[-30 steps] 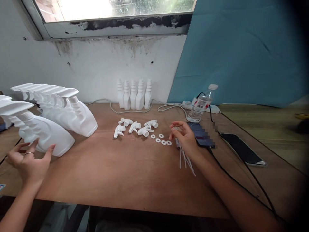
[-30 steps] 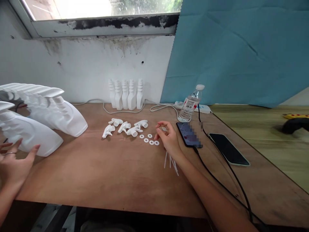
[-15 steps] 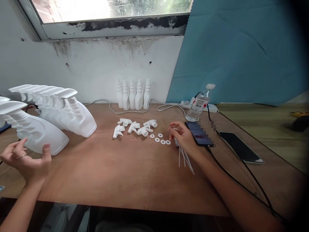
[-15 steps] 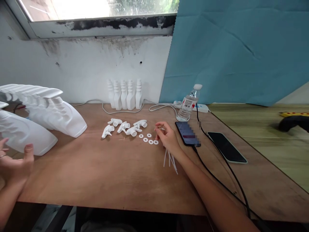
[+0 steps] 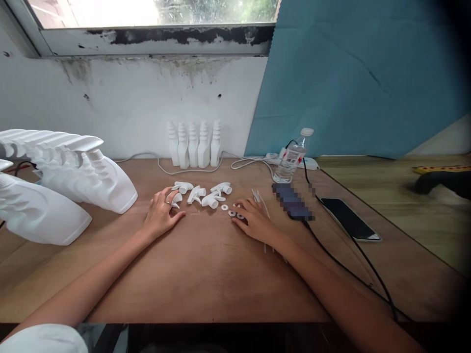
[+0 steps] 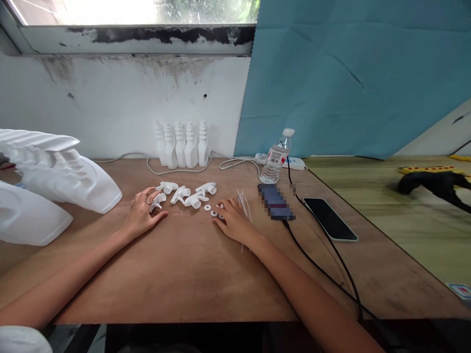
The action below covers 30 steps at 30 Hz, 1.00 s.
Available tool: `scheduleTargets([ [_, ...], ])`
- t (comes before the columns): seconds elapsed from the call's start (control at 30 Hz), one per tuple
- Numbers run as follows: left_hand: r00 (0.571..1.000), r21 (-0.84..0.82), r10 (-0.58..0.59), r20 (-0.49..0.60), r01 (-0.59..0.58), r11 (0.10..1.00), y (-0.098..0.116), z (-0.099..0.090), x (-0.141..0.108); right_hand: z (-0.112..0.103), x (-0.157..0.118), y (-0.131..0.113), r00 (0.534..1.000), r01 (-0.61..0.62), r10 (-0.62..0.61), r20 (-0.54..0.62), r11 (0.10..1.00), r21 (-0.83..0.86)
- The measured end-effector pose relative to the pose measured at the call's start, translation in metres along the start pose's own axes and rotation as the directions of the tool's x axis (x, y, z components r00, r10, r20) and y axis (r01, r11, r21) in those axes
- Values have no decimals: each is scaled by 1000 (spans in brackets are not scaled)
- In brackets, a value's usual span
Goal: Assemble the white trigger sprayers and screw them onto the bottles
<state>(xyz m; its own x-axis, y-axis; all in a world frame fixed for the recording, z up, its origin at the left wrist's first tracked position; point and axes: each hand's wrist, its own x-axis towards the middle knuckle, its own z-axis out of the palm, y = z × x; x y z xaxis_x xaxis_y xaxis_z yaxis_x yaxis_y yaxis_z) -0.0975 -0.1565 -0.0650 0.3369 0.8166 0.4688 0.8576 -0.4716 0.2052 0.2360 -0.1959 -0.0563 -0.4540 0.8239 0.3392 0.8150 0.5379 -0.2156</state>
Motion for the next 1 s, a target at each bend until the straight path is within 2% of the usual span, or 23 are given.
scheduleTargets([
  [0.1, 999, -50, -11, -36, 9, 999, -8, 6, 3, 4, 2, 0, 1000, 20, -20, 1, 1000, 13],
  [0.2, 995, -109, 45, -89, -55, 993, -8, 5, -5, 6, 3, 0, 999, 40, -39, -11, 999, 31],
  [0.3, 990, -194, 113, -89, -129, 973, 8, -1, -17, 6, 4, -3, 998, 56, -53, -43, 997, 51],
  [0.4, 992, -342, 123, -25, -124, 931, 35, -4, -26, 2, 4, -13, 987, 100, -80, -139, 985, 143],
  [0.47, 988, -469, 152, 36, -118, 875, 53, -1, -28, -3, 4, -23, 969, 149, -96, -226, 962, 230],
  [0.57, 962, -645, 254, 100, -131, 753, 77, 7, -22, -9, 4, -39, 941, 221, -120, -317, 926, 307],
  [0.67, 938, -757, 324, 123, -123, 642, 91, 16, -14, -12, 2, -48, 929, 258, -146, -341, 914, 313],
  [0.73, 930, -791, 341, 136, -105, 603, 94, 18, -11, -12, 1, -49, 928, 274, -166, -334, 911, 308],
  [1.0, 937, -730, 316, 149, -112, 675, 89, 19, -17, -4, -2, -44, 935, 311, -229, -270, 896, 316],
])
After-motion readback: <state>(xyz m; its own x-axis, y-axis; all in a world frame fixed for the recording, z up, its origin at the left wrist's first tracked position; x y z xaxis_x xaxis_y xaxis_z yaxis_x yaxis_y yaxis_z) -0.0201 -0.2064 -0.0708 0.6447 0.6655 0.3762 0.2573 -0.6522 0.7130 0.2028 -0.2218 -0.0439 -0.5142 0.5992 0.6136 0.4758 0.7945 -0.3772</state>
